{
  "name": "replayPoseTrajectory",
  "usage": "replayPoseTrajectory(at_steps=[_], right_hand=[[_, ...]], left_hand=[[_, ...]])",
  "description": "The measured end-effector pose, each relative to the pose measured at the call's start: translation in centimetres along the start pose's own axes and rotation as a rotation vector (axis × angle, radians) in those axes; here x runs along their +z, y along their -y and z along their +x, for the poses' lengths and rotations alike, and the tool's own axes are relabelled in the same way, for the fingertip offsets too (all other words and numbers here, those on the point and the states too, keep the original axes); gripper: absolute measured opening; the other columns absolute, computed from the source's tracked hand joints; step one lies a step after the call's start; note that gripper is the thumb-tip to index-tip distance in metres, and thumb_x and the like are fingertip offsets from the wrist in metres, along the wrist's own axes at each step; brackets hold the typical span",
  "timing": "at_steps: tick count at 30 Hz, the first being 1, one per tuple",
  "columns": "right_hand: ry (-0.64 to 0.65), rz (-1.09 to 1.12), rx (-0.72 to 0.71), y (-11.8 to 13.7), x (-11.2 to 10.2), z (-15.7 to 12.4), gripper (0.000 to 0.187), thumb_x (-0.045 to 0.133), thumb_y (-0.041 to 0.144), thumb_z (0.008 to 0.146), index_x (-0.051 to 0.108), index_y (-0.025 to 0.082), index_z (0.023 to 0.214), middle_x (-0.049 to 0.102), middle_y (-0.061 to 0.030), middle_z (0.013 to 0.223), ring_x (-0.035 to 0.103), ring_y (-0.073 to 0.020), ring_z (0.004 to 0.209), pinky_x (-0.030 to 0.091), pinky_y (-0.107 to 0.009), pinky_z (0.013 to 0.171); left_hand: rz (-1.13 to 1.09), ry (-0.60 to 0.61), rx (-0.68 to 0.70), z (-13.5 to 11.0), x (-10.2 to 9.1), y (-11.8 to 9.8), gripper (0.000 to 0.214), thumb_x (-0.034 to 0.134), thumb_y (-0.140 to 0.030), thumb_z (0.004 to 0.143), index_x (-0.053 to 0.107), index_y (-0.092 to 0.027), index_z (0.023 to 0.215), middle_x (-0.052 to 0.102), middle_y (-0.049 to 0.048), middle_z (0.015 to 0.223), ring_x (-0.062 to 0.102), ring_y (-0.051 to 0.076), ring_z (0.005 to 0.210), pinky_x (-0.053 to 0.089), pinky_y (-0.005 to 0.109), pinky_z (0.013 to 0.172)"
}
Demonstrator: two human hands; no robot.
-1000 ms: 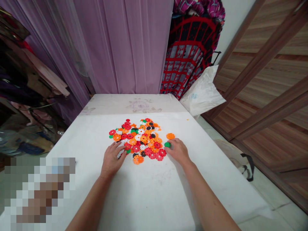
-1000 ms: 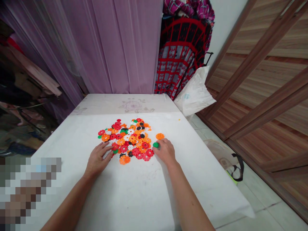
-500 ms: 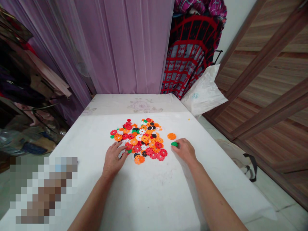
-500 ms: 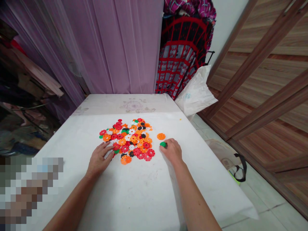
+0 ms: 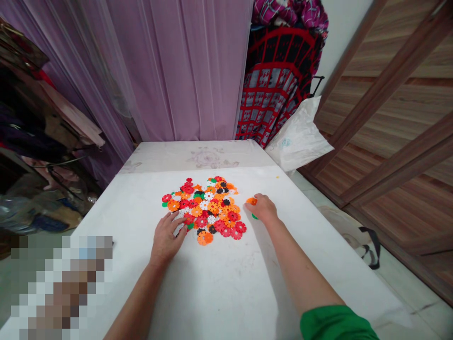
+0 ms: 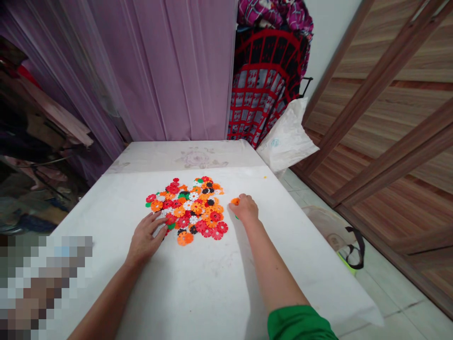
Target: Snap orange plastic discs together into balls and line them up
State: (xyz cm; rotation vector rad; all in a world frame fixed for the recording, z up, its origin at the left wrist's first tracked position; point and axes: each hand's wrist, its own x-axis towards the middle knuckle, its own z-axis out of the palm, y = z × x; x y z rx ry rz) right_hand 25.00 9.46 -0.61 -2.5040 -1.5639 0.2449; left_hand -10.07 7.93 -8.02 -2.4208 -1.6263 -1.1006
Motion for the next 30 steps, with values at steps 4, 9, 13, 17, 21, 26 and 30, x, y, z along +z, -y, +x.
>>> replayPoseTrajectory(at_steps=[4, 9, 13, 17, 21, 26, 30], right_hand=[[-0.011, -0.04, -0.026, 0.12, 0.29, -0.14, 0.046, 0.061, 0.042, 0.082, 0.063, 0.015, 0.119, 0.064, -0.0147, 0.118, 0.064, -0.0239, 0.103, 0.046, -0.029, 0.085], [-0.023, -0.061, -0.065, -0.22, 0.57, -0.09, 0.039, 0.057, 0.037, 0.085, 0.065, 0.017, 0.117, 0.065, -0.0118, 0.115, 0.064, -0.0216, 0.101, 0.045, -0.027, 0.083], [-0.011, -0.068, -0.098, 0.12, 0.66, 0.12, 0.037, 0.057, 0.035, 0.084, 0.066, 0.018, 0.116, 0.064, -0.011, 0.114, 0.063, -0.0217, 0.102, 0.044, -0.027, 0.083], [-0.02, -0.062, -0.108, 0.5, 0.63, 0.32, 0.038, 0.059, 0.037, 0.083, 0.066, 0.019, 0.116, 0.063, -0.0109, 0.115, 0.061, -0.0224, 0.105, 0.043, -0.027, 0.085], [0.007, -0.079, -0.121, 0.5, 0.51, 0.53, 0.03, 0.057, 0.033, 0.085, 0.069, 0.02, 0.108, 0.065, -0.0099, 0.109, 0.062, -0.0219, 0.102, 0.043, -0.027, 0.083], [0.016, -0.084, -0.134, 0.44, 0.44, 0.68, 0.031, 0.058, 0.032, 0.084, 0.069, 0.019, 0.109, 0.065, -0.0107, 0.11, 0.062, -0.0226, 0.101, 0.043, -0.027, 0.083], [0.032, -0.087, -0.134, 0.48, 0.36, 0.67, 0.033, 0.058, 0.031, 0.084, 0.067, 0.019, 0.113, 0.064, -0.0107, 0.114, 0.061, -0.0226, 0.104, 0.043, -0.027, 0.084]], left_hand=[[-0.005, -0.005, -0.003, -0.07, 0.16, -0.04, 0.032, 0.05, -0.044, 0.089, 0.074, -0.025, 0.1, 0.067, 0.0087, 0.124, 0.057, 0.029, 0.12, 0.047, 0.049, 0.102], [-0.011, -0.012, -0.009, -0.12, 0.35, 0.11, 0.032, 0.051, -0.044, 0.089, 0.074, -0.025, 0.1, 0.067, 0.0081, 0.124, 0.057, 0.028, 0.122, 0.047, 0.05, 0.104], [-0.005, -0.015, 0.016, -0.12, 0.31, 0.27, 0.033, 0.05, -0.045, 0.089, 0.074, -0.026, 0.101, 0.068, 0.0083, 0.123, 0.058, 0.029, 0.12, 0.049, 0.05, 0.101], [-0.002, -0.015, 0.017, -0.11, 0.24, 0.25, 0.033, 0.05, -0.045, 0.09, 0.073, -0.026, 0.103, 0.067, 0.0085, 0.124, 0.058, 0.029, 0.121, 0.049, 0.051, 0.101], [-0.003, -0.001, 0.011, -0.09, 0.19, 0.14, 0.032, 0.05, -0.045, 0.089, 0.073, -0.026, 0.103, 0.068, 0.0081, 0.123, 0.058, 0.029, 0.121, 0.049, 0.051, 0.101], [-0.01, 0.0, 0.0, -0.11, 0.14, 0.05, 0.032, 0.05, -0.044, 0.089, 0.073, -0.026, 0.103, 0.067, 0.0083, 0.124, 0.056, 0.029, 0.122, 0.048, 0.051, 0.102], [-0.021, 0.022, -0.027, -0.17, 0.16, 0.07, 0.032, 0.051, -0.044, 0.088, 0.073, -0.026, 0.103, 0.066, 0.008, 0.126, 0.055, 0.029, 0.124, 0.046, 0.051, 0.104]])
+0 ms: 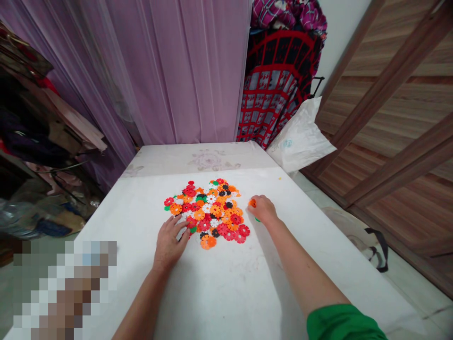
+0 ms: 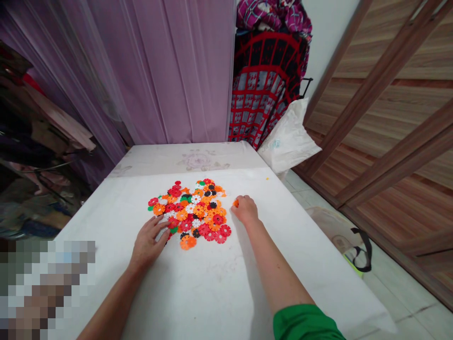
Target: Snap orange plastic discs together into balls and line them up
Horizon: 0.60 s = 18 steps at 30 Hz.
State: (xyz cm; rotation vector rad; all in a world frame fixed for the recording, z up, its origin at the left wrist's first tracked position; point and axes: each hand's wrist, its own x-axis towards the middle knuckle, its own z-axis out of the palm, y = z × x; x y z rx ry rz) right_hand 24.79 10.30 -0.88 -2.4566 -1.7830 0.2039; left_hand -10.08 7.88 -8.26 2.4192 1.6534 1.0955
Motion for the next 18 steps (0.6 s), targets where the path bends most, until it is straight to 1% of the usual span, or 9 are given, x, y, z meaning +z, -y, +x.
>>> replayPoseTrajectory(at_steps=[4, 7, 10, 13, 18], right_hand=[[0.008, 0.01, 0.016, 0.1, -0.3, -0.3, 0.036, 0.058, 0.034, 0.084, 0.065, 0.02, 0.117, 0.063, -0.0112, 0.117, 0.061, -0.0235, 0.107, 0.044, -0.028, 0.085], [-0.001, 0.01, 0.078, 0.4, -0.7, -0.6, 0.043, 0.056, 0.043, 0.087, 0.063, 0.018, 0.121, 0.061, -0.0137, 0.118, 0.061, -0.0258, 0.108, 0.046, -0.031, 0.086], [-0.001, -0.019, 0.138, 0.9, -0.9, -0.8, 0.047, 0.049, 0.05, 0.09, 0.062, 0.016, 0.12, 0.06, -0.0161, 0.118, 0.062, -0.0278, 0.107, 0.048, -0.034, 0.084], [0.02, -0.042, 0.156, 1.3, -1.1, -0.8, 0.044, 0.046, 0.047, 0.092, 0.063, 0.016, 0.117, 0.061, -0.0162, 0.116, 0.064, -0.0273, 0.104, 0.049, -0.035, 0.082], [0.027, -0.07, 0.127, 1.4, -1.1, -0.7, 0.037, 0.048, 0.038, 0.091, 0.064, 0.017, 0.116, 0.062, -0.0148, 0.114, 0.065, -0.0245, 0.1, 0.048, -0.031, 0.08]], left_hand=[[-0.003, 0.003, -0.016, 0.0, -0.1, -0.2, 0.032, 0.051, -0.044, 0.088, 0.073, -0.026, 0.103, 0.066, 0.0077, 0.127, 0.055, 0.029, 0.125, 0.046, 0.051, 0.105], [0.002, 0.008, -0.02, 0.1, -0.2, -0.4, 0.032, 0.051, -0.044, 0.088, 0.073, -0.027, 0.103, 0.066, 0.0069, 0.127, 0.055, 0.028, 0.124, 0.046, 0.051, 0.104], [0.004, 0.001, -0.013, 0.2, -0.3, -0.5, 0.031, 0.051, -0.044, 0.088, 0.073, -0.027, 0.102, 0.066, 0.0073, 0.126, 0.056, 0.029, 0.123, 0.047, 0.051, 0.104], [-0.006, -0.004, -0.008, 0.1, -0.3, -0.5, 0.031, 0.051, -0.043, 0.088, 0.073, -0.026, 0.102, 0.066, 0.008, 0.125, 0.056, 0.029, 0.123, 0.047, 0.052, 0.104], [-0.012, 0.01, -0.012, 0.1, -0.3, -0.4, 0.03, 0.051, -0.043, 0.089, 0.073, -0.027, 0.103, 0.066, 0.0076, 0.127, 0.055, 0.029, 0.124, 0.046, 0.052, 0.105]])
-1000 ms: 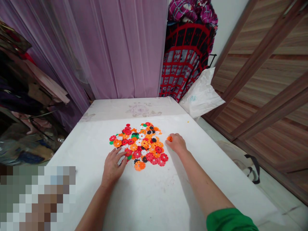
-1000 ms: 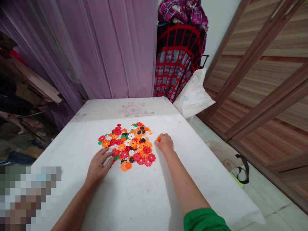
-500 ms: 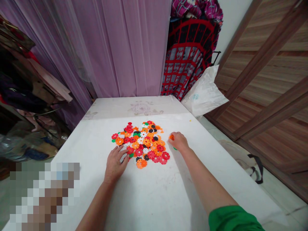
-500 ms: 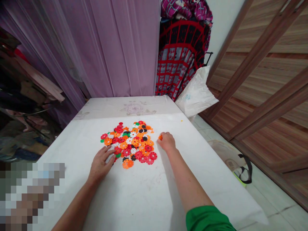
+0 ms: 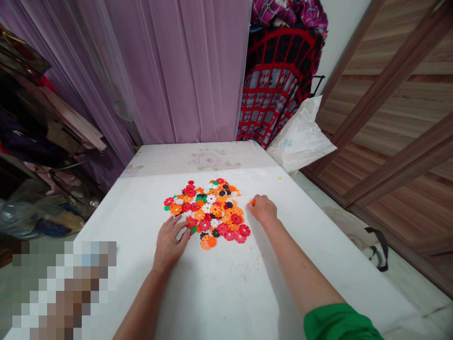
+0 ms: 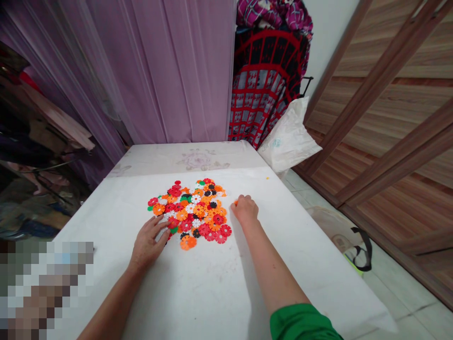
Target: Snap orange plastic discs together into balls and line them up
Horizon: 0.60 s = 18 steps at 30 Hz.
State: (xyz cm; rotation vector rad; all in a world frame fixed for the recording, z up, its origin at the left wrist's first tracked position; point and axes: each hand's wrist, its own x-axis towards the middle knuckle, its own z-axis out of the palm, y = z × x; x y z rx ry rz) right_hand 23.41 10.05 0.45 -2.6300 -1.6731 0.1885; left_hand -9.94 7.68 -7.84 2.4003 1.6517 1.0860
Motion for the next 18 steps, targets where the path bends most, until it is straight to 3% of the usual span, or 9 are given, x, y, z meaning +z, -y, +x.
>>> replayPoseTrajectory(at_steps=[11, 15, 18], right_hand=[[-0.028, -0.039, -0.081, 0.2, -0.1, -0.4, 0.033, 0.049, 0.033, 0.091, 0.068, 0.019, 0.114, 0.064, -0.0137, 0.115, 0.062, -0.0242, 0.104, 0.047, -0.029, 0.08], [-0.075, 0.071, -0.065, -0.8, 0.1, -0.5, 0.042, 0.049, 0.04, 0.091, 0.061, 0.021, 0.126, 0.062, -0.0114, 0.123, 0.06, -0.0247, 0.111, 0.047, -0.031, 0.084], [-0.114, 0.222, -0.019, -2.5, 0.7, -1.2, 0.04, 0.044, 0.039, 0.094, 0.061, 0.021, 0.125, 0.063, -0.0086, 0.123, 0.062, -0.0204, 0.106, 0.046, -0.029, 0.086]], left_hand=[[0.019, -0.011, 0.033, 0.0, 0.1, 0.2, 0.031, 0.05, -0.042, 0.089, 0.073, -0.026, 0.103, 0.066, 0.0082, 0.126, 0.056, 0.029, 0.122, 0.047, 0.052, 0.103], [0.024, -0.005, 0.035, 0.1, 0.0, 0.1, 0.032, 0.049, -0.043, 0.09, 0.073, -0.026, 0.104, 0.067, 0.0084, 0.124, 0.056, 0.029, 0.122, 0.048, 0.051, 0.102], [0.016, -0.005, 0.04, 0.1, 0.1, 0.2, 0.033, 0.048, -0.044, 0.09, 0.073, -0.026, 0.104, 0.067, 0.0092, 0.125, 0.057, 0.03, 0.122, 0.048, 0.052, 0.102]])
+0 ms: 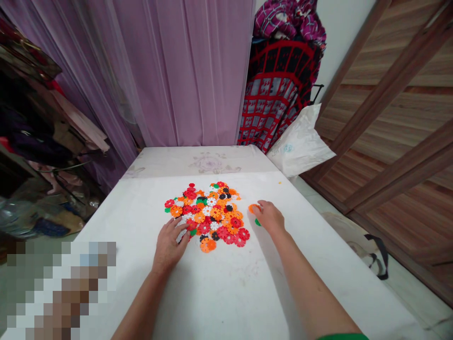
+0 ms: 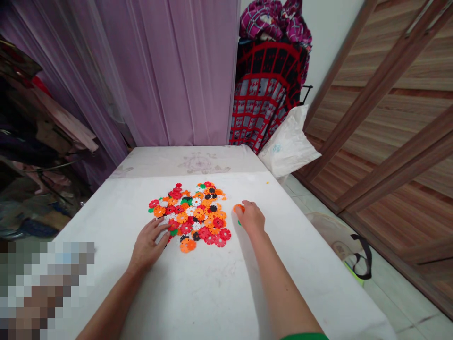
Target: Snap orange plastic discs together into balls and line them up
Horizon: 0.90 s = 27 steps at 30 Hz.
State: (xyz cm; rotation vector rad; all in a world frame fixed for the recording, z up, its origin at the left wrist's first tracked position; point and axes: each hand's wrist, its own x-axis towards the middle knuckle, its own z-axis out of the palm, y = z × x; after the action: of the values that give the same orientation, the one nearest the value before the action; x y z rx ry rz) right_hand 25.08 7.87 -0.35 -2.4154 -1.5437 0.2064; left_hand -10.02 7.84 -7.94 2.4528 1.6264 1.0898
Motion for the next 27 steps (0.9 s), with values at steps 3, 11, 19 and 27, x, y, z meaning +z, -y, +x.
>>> replayPoseTrajectory(at_steps=[3, 11, 19, 27], right_hand=[[-0.023, 0.127, 0.023, -1.8, 0.5, -1.7, 0.035, 0.043, 0.038, 0.095, 0.064, 0.022, 0.117, 0.064, -0.0059, 0.118, 0.064, -0.0161, 0.095, 0.046, -0.026, 0.083], [-0.035, -0.082, -0.051, -2.2, 1.3, -5.2, 0.035, 0.057, 0.044, 0.087, 0.064, 0.025, 0.116, 0.062, -0.0061, 0.117, 0.056, -0.0219, 0.11, 0.044, -0.027, 0.085], [0.008, -0.099, -0.068, -1.6, 0.7, -4.5, 0.023, 0.055, 0.036, 0.088, 0.068, 0.023, 0.103, 0.063, -0.0058, 0.106, 0.057, -0.0209, 0.103, 0.042, -0.027, 0.079], [0.009, -0.051, -0.194, -0.1, 1.6, -4.2, 0.021, 0.059, 0.037, 0.086, 0.068, 0.024, 0.1, 0.064, -0.0045, 0.107, 0.057, -0.02, 0.102, 0.041, -0.026, 0.082]], left_hand=[[-0.004, -0.012, -0.001, 0.0, 0.2, 0.3, 0.034, 0.048, -0.045, 0.09, 0.073, -0.026, 0.102, 0.067, 0.0093, 0.125, 0.057, 0.029, 0.122, 0.047, 0.051, 0.103], [0.017, -0.024, 0.036, 0.0, 0.4, 0.8, 0.035, 0.048, -0.046, 0.09, 0.073, -0.025, 0.104, 0.067, 0.0105, 0.124, 0.059, 0.03, 0.119, 0.049, 0.051, 0.1], [0.011, 0.008, -0.001, 0.1, 0.1, 0.5, 0.033, 0.05, -0.045, 0.089, 0.072, -0.027, 0.105, 0.067, 0.0075, 0.124, 0.058, 0.029, 0.12, 0.049, 0.05, 0.102], [-0.01, -0.022, -0.024, 0.0, 0.4, 0.4, 0.032, 0.049, -0.044, 0.089, 0.073, -0.027, 0.102, 0.067, 0.0078, 0.125, 0.057, 0.028, 0.121, 0.047, 0.051, 0.104]])
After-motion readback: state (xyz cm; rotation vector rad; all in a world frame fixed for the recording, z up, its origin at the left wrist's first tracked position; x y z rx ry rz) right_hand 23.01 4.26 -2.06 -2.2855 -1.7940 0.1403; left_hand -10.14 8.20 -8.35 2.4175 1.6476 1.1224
